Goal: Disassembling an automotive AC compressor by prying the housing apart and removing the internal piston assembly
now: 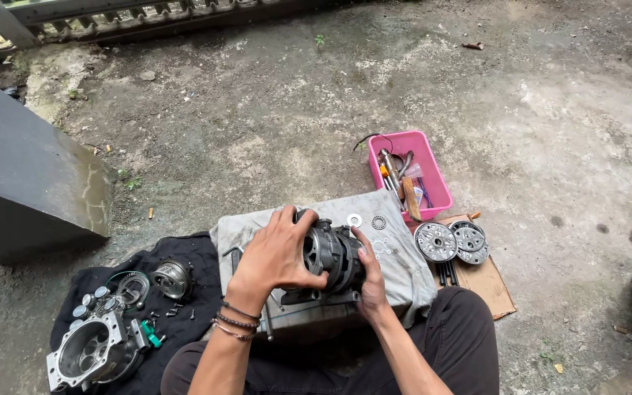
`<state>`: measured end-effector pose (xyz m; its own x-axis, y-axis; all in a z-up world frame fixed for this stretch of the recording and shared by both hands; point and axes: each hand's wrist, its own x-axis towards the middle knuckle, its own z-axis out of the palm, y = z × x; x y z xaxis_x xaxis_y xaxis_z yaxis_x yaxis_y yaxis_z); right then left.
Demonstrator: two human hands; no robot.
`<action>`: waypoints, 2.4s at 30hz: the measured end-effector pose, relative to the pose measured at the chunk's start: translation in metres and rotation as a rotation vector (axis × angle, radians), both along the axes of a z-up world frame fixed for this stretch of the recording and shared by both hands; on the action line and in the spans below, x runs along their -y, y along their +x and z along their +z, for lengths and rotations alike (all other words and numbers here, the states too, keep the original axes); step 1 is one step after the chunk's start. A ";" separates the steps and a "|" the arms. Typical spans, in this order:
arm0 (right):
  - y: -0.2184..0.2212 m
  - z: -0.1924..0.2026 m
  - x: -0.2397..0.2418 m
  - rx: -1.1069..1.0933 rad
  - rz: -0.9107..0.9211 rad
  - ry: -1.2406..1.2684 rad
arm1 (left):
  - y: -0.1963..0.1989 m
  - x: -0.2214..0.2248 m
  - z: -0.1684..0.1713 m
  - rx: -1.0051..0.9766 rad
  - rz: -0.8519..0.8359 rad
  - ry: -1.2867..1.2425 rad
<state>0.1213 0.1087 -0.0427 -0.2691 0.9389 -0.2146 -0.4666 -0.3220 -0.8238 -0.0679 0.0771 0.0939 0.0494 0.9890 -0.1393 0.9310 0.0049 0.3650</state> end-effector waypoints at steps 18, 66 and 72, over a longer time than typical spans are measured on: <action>0.048 -0.010 -0.017 0.809 0.143 0.271 | 0.072 -0.033 -0.012 -0.406 -0.150 0.077; 0.010 0.026 0.004 0.521 -0.188 0.144 | 0.107 0.014 -0.084 1.493 0.513 0.666; 0.016 0.010 0.002 0.592 -0.157 0.194 | 0.104 0.014 -0.085 1.478 0.525 0.681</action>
<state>0.1375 0.1070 -0.0325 -0.0132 0.9941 -0.1073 0.0556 -0.1064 -0.9928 0.0365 0.0628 0.0094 -0.5867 0.7968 0.1446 -0.2259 -0.3325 0.9157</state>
